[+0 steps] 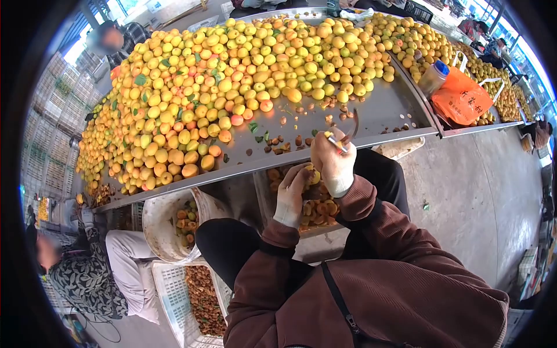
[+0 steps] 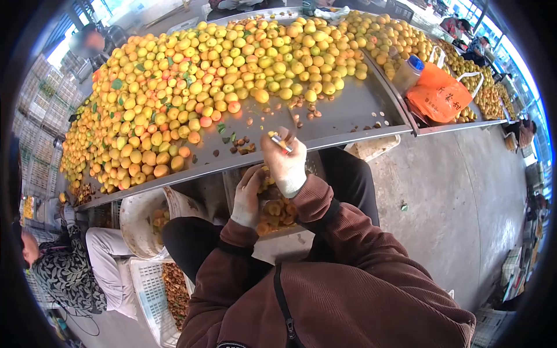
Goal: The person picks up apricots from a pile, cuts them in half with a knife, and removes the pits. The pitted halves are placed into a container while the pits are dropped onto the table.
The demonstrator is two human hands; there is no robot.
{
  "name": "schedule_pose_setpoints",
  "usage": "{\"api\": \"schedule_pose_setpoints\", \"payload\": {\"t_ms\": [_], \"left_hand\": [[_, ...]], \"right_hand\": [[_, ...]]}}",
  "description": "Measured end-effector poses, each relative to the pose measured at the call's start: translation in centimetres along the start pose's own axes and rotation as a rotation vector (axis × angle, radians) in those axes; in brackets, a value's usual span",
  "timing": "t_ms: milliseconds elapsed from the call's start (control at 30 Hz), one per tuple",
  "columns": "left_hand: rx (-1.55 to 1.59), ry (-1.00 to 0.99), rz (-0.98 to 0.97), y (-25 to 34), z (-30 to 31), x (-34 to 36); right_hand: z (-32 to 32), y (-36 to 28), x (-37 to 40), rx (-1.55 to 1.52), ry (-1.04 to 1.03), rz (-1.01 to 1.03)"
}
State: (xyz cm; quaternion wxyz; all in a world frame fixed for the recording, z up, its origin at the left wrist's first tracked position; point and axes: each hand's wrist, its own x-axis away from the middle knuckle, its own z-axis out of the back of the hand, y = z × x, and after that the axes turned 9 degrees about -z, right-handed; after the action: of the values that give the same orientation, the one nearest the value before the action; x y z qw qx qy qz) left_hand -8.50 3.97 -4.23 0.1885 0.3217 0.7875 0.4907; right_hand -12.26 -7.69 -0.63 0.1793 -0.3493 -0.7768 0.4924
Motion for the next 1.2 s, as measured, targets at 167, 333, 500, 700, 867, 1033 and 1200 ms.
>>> {"api": "schedule_pose_setpoints", "payload": {"t_ms": [167,333,500,700,867,1033,1200], "left_hand": [[-0.024,0.062,-0.049,-2.0,1.0,-0.7],[-0.220,-0.023,-0.202,-1.4,1.5,-0.4],[-0.295,-0.086,-0.211,-0.9,2.3,-0.6],[-0.265,-0.110,-0.167,-1.8,2.7,-0.5],[-0.217,-0.084,-0.083,-2.5,2.5,-0.7],[-0.131,-0.058,-0.150,-3.9,3.3,-1.4],[0.071,0.134,0.063,-1.7,2.3,-1.5]], "right_hand": [[-0.3,1.0,0.7,0.450,-0.077,0.298],[-0.3,0.1,-0.7,-0.236,-0.122,-0.077],[0.0,-0.9,-1.8,-0.347,-0.056,-0.335],[2.6,2.3,-3.4,-0.622,-0.048,-0.538],[4.8,6.3,-3.9,-0.899,-0.182,-0.570],[2.8,3.3,-4.1,-0.860,-0.126,-0.508],[3.9,3.0,-4.3,-0.268,-0.018,-0.344]]}}
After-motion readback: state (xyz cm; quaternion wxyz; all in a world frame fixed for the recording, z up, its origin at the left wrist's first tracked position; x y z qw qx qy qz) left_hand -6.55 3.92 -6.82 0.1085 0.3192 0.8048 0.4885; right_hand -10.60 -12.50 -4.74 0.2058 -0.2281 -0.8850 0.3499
